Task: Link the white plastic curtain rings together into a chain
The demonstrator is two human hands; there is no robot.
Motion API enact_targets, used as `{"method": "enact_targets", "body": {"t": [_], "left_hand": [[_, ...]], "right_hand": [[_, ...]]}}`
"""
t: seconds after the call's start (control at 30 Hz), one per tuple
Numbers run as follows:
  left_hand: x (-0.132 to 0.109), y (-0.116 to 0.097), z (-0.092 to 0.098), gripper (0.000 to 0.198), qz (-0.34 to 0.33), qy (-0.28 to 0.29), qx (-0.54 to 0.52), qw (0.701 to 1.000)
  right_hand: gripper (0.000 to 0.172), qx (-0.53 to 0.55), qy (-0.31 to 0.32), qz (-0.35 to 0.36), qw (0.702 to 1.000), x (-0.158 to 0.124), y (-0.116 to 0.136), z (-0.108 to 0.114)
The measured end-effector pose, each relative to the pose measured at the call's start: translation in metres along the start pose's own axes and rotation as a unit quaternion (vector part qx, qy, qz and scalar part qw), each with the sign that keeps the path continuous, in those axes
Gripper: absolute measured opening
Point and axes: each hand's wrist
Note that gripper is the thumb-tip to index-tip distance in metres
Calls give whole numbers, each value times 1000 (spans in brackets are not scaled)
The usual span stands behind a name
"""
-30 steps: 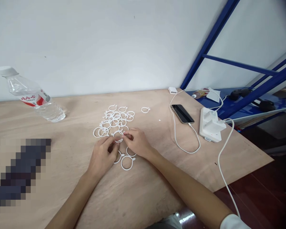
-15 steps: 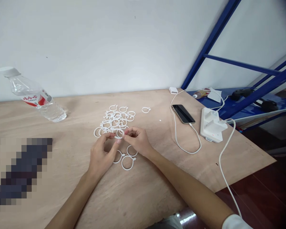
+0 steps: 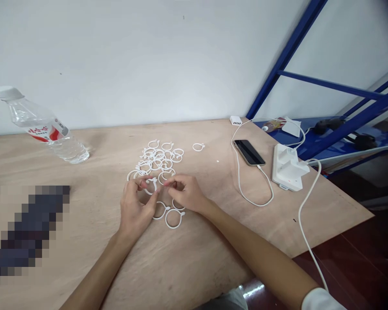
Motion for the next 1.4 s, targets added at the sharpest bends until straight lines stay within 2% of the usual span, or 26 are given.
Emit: {"method": "enact_targets", "body": {"t": [0.13,0.3,0.4,0.6,0.8,1.13,1.27,1.37,1.4], "left_hand": [[0,1,0,21,-8,4,20,1000],[-1,1,0,21,-14,33,33,999],[-2,2,0,25,-15,53,36,998],[-5,2,-1,27,-53,64,72,994],[-6,2,-2,24,-51,70,64,994],[-6,7,-1,26,36,118,0,992],[-6,7,-1,25,56,136,-12,989],[-4,3,-1,18,1,148,26,989],[-3,1,-1,15,-25,149,38,988]], "right_hand": [[15,3,-39,10,999,2,-4,2],[19,-76,-18,93,993,1,-8,4],[16,-107,-17,111,988,1,-9,6],[11,-88,-11,157,984,3,-13,4],[8,-77,6,156,985,5,-20,2],[13,-118,49,202,971,7,-21,8],[10,-107,65,184,975,7,-20,10],[2,-58,63,118,989,8,-19,14],[6,-30,59,88,994,9,-20,15]]}}
Point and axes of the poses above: each hand's wrist, its own x-axis towards the middle knuckle, its own z-axis out of the back of the hand, y = z × x, and after that the axes turned 6 degrees about -x, right-handed
